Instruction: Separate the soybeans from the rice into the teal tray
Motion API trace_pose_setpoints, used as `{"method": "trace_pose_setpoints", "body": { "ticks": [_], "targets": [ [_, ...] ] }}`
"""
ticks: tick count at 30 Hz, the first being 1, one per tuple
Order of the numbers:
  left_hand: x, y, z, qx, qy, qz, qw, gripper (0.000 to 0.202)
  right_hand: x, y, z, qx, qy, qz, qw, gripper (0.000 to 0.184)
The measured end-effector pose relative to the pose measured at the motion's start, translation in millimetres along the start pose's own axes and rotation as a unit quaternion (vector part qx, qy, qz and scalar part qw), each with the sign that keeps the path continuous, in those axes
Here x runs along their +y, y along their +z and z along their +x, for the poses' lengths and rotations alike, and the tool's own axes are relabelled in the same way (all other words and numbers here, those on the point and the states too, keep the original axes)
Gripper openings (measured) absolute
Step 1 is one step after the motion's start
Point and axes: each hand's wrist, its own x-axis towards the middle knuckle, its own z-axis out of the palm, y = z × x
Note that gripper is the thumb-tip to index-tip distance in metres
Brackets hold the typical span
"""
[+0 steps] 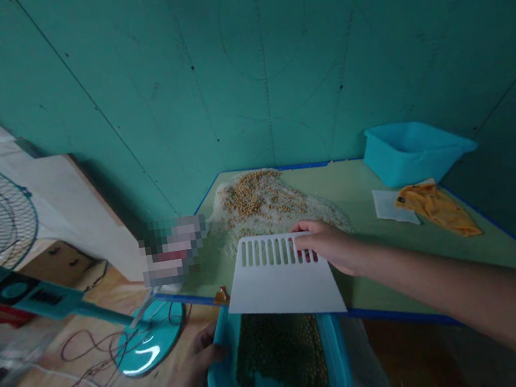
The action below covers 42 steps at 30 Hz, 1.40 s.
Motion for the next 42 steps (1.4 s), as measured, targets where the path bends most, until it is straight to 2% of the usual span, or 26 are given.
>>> {"method": "trace_pose_setpoints", "body": {
  "ticks": [5, 13, 17, 42],
  "targets": [
    [-1, -2.9, 1, 0.003, 0.0, -0.003, 1.0, 0.013, -3, -10, 8, 0.036, -0.02, 0.016, 0.999, 0.013],
    [1, -4.4, 1, -0.002, -0.001, 0.001, 1.0, 0.015, -19, -54, 46, 0.162, -0.084, 0.018, 0.983, 0.016],
    [0, -5.1, 2, -0.006, 0.003, 0.004, 1.0, 0.015, -18, -65, 57, 0.177, -0.089, 0.008, 0.98, 0.015],
    [-1, -2.4, -1, 0.002, -0.002, -0.008, 1.0, 0.018, -17, -40, 57, 0.123, -0.047, 0.03, 0.991, 0.018]
  ]
}}
